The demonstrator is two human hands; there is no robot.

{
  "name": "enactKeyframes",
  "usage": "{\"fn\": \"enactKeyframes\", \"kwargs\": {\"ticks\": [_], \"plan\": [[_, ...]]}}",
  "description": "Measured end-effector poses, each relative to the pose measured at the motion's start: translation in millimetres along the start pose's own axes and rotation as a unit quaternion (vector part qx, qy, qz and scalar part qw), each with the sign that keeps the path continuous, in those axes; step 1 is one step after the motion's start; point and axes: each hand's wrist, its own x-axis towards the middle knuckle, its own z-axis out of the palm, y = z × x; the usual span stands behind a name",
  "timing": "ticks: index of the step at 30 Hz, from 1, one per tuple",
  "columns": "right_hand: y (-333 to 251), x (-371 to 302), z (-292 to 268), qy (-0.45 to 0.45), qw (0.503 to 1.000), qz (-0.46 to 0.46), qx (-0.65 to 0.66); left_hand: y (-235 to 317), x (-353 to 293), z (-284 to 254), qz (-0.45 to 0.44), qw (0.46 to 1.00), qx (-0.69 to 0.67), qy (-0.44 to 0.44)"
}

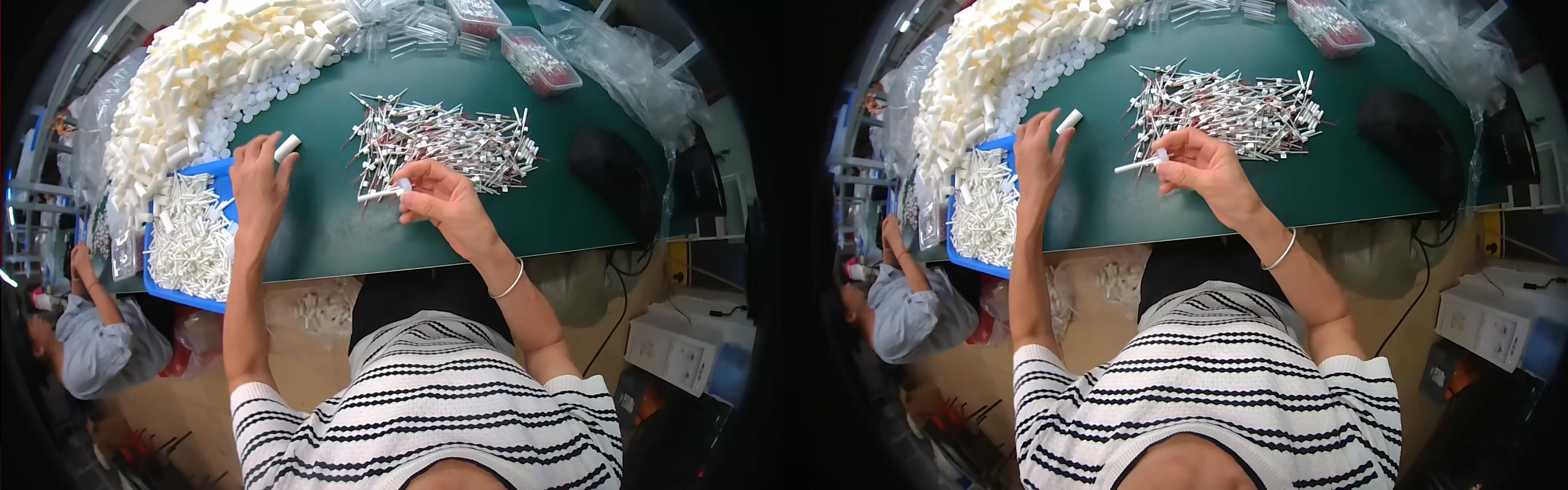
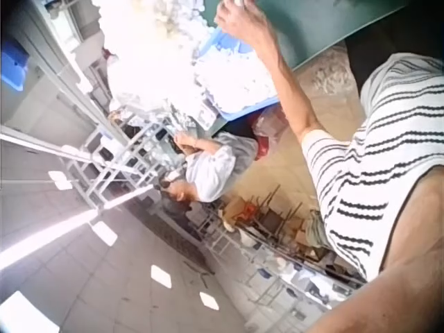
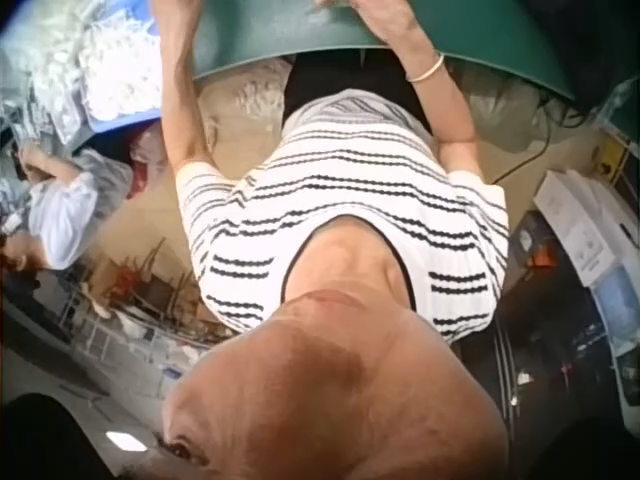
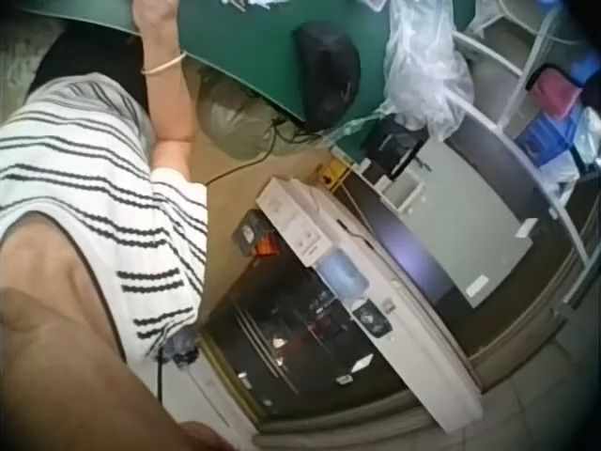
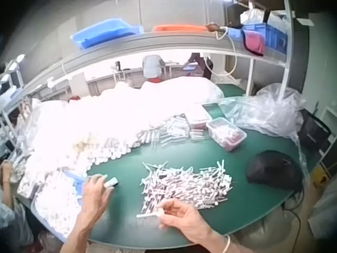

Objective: The person assembles small plastic components by hand, inserting plastic sticks into plastic housings.

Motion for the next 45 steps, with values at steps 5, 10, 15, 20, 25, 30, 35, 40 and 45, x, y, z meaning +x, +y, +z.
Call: {"fn": "enactKeyframes", "kwargs": {"ticks": [5,10,15,20,25,30,35,40,45], "plan": [[0.9,-10.5,-4.8,0.013,0.999,0.037,0.029,-18.0,3.7,25.2,0.139,0.966,0.219,0.001],[-6.9,-13.8,-10.9,0.040,0.998,-0.042,-0.003,77.3,-36.8,5.9,0.065,0.993,-0.096,-0.024],[4.4,-18.3,2.0,0.022,0.998,-0.027,0.049,110.5,-59.8,5.0,-0.042,0.924,-0.368,-0.092],[2.7,-25.9,-0.5,0.001,0.993,0.024,0.120,90.1,-63.7,-1.8,-0.243,0.667,-0.631,-0.312],[7.9,-28.0,-4.5,0.033,0.992,0.025,0.117,114.9,-76.2,3.1,-0.156,0.853,-0.475,-0.147],[-0.6,-26.7,-6.5,0.017,0.990,0.051,0.127,104.3,-71.4,5.8,-0.057,0.915,-0.378,-0.130],[3.4,-23.8,-10.2,0.008,1.000,-0.011,-0.015,111.5,-62.5,-12.0,-0.068,0.915,-0.362,-0.165],[1.2,-27.0,-9.6,0.014,0.993,0.005,-0.115,106.2,-52.8,-22.9,-0.106,0.886,-0.402,-0.202],[-25.1,-12.7,-11.2,-0.001,0.831,-0.220,-0.511,105.1,-9.2,-20.3,-0.087,0.818,-0.465,-0.328]]}}
